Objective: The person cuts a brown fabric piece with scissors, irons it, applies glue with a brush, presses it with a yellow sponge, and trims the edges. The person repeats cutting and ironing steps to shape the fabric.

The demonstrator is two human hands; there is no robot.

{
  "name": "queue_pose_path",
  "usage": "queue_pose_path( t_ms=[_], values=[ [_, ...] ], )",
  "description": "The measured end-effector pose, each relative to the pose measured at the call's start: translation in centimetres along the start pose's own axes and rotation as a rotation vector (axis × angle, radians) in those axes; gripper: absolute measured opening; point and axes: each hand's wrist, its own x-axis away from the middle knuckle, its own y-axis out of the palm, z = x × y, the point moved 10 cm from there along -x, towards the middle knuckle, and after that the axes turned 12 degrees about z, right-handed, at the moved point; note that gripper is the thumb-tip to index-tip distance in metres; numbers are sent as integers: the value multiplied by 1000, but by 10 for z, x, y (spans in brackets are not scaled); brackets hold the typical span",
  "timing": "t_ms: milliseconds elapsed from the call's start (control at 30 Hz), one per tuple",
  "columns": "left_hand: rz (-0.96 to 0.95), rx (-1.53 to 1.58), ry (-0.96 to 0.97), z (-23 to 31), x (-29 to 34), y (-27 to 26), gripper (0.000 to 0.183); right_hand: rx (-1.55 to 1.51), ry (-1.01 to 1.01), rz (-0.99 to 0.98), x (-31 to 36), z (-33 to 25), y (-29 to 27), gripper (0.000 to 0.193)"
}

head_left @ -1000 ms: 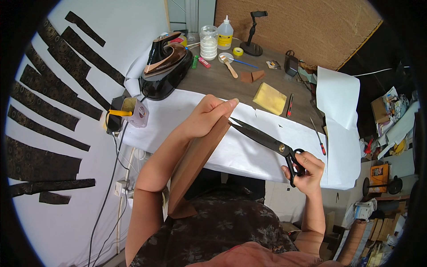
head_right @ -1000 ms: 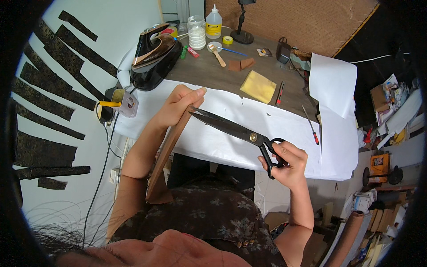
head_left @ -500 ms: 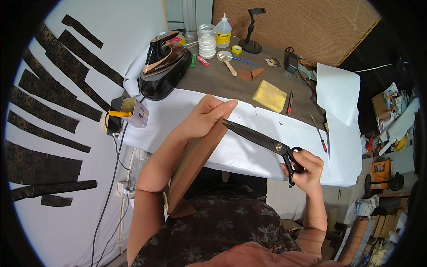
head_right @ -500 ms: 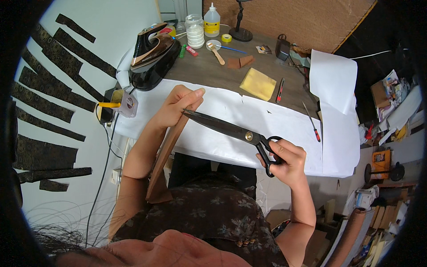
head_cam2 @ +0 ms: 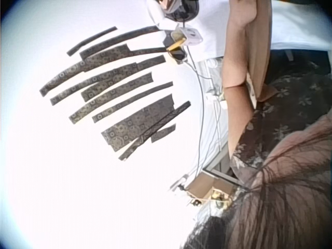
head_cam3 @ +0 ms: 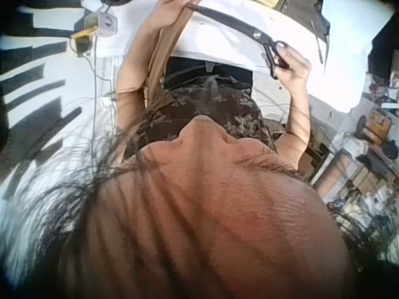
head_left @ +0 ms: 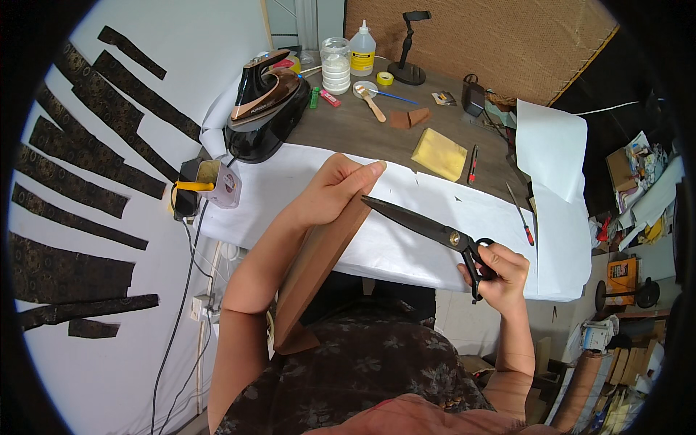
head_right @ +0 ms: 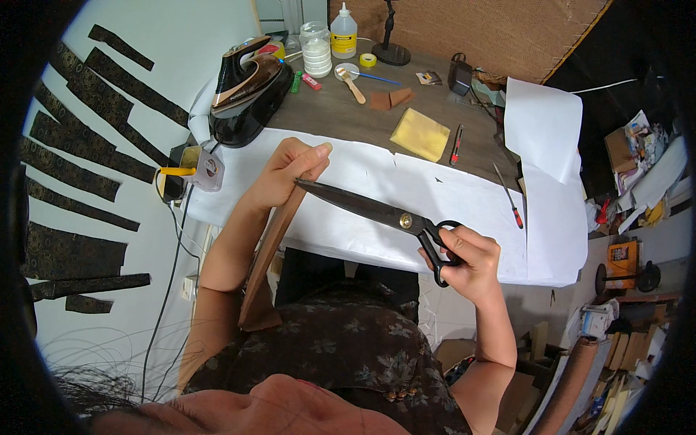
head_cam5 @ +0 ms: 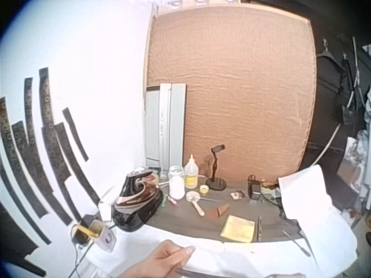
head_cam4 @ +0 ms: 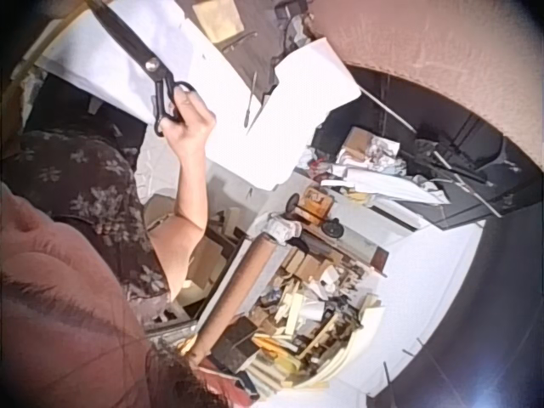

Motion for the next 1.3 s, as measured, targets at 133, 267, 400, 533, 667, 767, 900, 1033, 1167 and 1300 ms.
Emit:
queue_pose_path(
  t_ms=[133,267,400,533,667,767,900,1033,1167,1300],
  values=[
    [-8,-10,18,1,0,0,57,2,5,2,-1,0,-1,34],
    [8,-17,-18,-4,1,-2,55,-19,31,30,-4,5,-10,33],
    [-7,-22,-36,-9,2,-3,54,14,18,18,-6,7,-15,33],
    [-12,11,12,-5,-1,-4,56,41,-17,-1,-5,5,-16,31],
    [-32,-61,-29,-8,1,-4,55,51,-24,0,-6,3,-18,30],
    [-46,-63,-25,-6,2,-3,55,59,-35,-16,-6,2,-16,30],
    [-53,-62,-8,-5,2,-3,55,57,-24,-19,-6,2,-16,30],
    [-59,-76,-15,-7,2,-3,55,58,-25,-21,-6,2,-15,30],
    [-36,-69,5,-5,2,-5,56,60,-25,-20,-7,1,-16,30],
    [-42,-66,-1,-6,2,-4,56,64,-25,-26,-7,1,-16,29]
  ],
)
